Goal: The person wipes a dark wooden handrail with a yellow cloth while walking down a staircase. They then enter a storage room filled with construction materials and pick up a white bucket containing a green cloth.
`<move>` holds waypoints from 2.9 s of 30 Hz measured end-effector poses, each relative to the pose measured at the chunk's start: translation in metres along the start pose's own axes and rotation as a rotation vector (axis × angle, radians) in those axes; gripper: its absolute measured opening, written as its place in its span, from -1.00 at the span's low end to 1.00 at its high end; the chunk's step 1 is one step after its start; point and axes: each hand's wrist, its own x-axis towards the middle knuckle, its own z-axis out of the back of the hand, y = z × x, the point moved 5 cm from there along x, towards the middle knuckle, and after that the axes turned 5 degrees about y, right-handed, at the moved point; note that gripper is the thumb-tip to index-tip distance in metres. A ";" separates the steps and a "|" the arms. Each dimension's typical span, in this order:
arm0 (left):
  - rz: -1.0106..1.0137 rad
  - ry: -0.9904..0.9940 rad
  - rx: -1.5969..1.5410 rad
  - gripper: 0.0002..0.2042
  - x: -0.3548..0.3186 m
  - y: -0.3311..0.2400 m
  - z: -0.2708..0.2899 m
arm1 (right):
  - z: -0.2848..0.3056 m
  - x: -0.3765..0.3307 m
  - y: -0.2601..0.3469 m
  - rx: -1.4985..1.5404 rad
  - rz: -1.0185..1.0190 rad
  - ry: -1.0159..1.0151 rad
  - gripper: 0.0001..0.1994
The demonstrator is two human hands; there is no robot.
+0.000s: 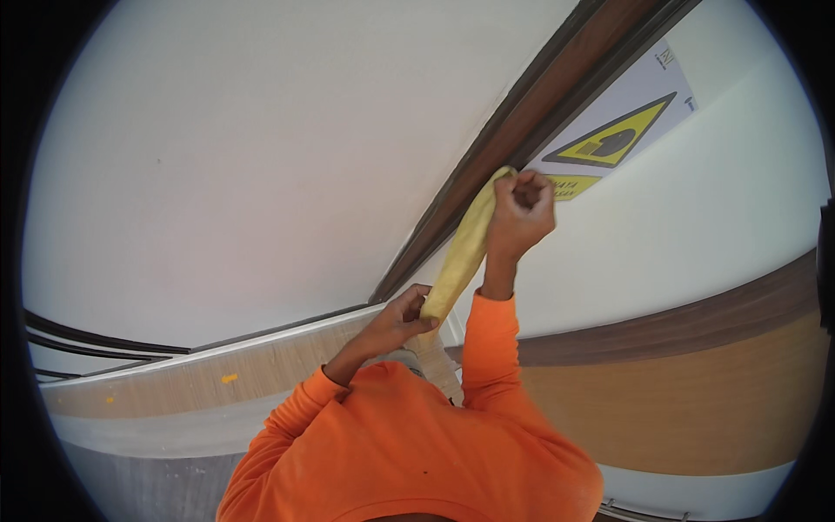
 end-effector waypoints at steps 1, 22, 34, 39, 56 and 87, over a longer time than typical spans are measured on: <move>0.003 -0.011 -0.016 -0.57 -0.002 0.000 0.001 | -0.002 0.008 0.007 0.010 -0.035 0.027 -0.84; -0.027 -0.145 -0.067 -0.58 -0.014 0.018 0.010 | 0.007 0.009 0.014 -0.026 -0.116 0.087 -0.84; 0.032 -0.182 0.021 -0.61 -0.015 0.009 0.002 | 0.009 -0.003 0.004 0.004 -0.092 0.081 -0.81; 0.082 -0.182 0.033 -0.60 -0.022 0.021 0.002 | 0.007 0.012 0.020 0.065 -0.030 0.072 -0.82; 0.079 -0.231 0.045 -0.64 -0.027 0.021 -0.002 | 0.013 -0.020 -0.015 -0.027 -0.088 0.095 -0.79; -0.015 -0.337 -0.017 -0.67 -0.039 0.031 0.044 | 0.003 0.007 0.009 -0.109 -0.028 0.037 -0.81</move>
